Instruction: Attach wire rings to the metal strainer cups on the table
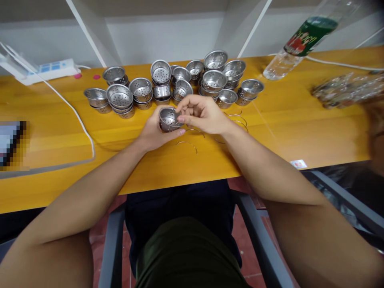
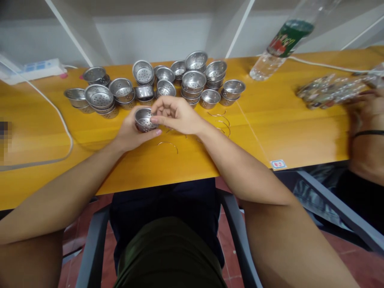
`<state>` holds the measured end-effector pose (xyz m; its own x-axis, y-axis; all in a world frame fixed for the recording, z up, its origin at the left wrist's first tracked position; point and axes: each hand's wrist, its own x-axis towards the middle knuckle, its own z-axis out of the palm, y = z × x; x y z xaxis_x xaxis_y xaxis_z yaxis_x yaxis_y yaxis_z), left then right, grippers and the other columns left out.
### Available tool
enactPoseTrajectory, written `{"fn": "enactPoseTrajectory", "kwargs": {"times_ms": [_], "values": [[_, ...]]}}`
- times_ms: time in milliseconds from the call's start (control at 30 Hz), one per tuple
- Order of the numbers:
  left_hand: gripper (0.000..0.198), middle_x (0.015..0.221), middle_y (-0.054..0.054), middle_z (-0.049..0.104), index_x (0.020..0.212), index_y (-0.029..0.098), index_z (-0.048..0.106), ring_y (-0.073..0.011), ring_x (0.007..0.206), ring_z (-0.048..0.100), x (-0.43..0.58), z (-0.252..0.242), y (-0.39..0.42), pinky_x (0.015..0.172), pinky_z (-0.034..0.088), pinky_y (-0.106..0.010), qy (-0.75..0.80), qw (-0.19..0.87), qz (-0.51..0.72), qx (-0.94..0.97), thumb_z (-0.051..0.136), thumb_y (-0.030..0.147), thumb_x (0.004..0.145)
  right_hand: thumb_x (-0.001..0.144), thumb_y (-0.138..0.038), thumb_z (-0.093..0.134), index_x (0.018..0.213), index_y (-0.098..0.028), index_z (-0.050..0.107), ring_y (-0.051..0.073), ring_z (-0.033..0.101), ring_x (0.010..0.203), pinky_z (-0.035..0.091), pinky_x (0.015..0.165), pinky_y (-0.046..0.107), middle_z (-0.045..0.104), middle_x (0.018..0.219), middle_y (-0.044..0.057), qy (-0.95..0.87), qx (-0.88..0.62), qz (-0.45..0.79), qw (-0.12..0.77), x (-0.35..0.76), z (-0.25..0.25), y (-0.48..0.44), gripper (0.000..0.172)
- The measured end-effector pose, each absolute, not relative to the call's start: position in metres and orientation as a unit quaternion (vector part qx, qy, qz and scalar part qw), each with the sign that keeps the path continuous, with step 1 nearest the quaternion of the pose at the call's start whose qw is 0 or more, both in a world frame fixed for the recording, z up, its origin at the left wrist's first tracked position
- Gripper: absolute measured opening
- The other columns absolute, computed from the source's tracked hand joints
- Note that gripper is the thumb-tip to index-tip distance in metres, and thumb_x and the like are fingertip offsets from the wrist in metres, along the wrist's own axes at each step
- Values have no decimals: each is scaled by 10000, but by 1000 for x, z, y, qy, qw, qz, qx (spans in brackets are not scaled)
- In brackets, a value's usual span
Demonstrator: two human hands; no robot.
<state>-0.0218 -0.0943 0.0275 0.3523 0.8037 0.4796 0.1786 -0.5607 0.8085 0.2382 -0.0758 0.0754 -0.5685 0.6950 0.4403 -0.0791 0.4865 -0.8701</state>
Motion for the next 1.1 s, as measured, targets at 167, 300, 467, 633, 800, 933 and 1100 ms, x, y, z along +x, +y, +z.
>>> {"fn": "enactPoseTrajectory", "kwargs": {"times_ms": [167,300,467,633,800,933,1100], "values": [[1095,1466,-109,803,1593,338,611,-385,1385,854,-22,20,-88,1188,734,-552,329,325,482,744,1099,974,847,1163,-814,908,1292,-265,857,206,675,863,635,765,363,770,1083,62,-773,-222,350,480,246,79,-77,566],[1109,1502,-115,789,1611,334,587,-379,1409,847,-26,17,-83,1203,734,-536,333,309,486,746,1077,990,863,1201,-799,837,1239,-270,912,260,740,1026,685,864,419,811,1229,116,-808,-229,270,470,252,83,-79,535],[1117,1494,-123,801,1603,320,604,-387,1414,843,-26,21,-83,1222,735,-546,347,304,484,743,1121,946,836,1187,-764,862,1347,-284,904,265,740,1041,719,929,448,816,1290,115,-822,-229,245,460,255,83,-78,508],[1111,1538,-129,795,1652,338,598,-387,1454,845,-25,19,-83,1244,743,-543,341,312,478,747,1117,934,872,1216,-696,830,1329,-290,915,296,773,1136,745,1007,492,812,1318,116,-840,-219,224,444,254,80,-77,430],[1166,1611,-139,766,1765,376,560,-432,1575,814,-26,14,-77,1319,735,-608,325,296,476,762,1143,884,892,1210,-698,837,1267,-290,929,332,782,1197,755,1060,549,809,1348,128,-844,-222,211,441,254,81,-77,422],[1222,1681,-161,746,1794,385,564,-489,1697,746,-29,17,-74,1413,686,-694,319,268,475,776,1167,886,857,1212,-690,847,1265,-286,915,332,782,1188,754,1067,550,809,1340,133,-843,-224,210,442,256,84,-77,413],[1179,1779,-158,714,1780,418,561,-481,1721,742,-28,26,-79,1399,705,-703,315,286,474,772,1132,923,880,1218,-552,816,1308,-300,940,380,793,1326,734,1185,632,800,1434,148,-869,-215,178,409,254,82,-80,295]]}}
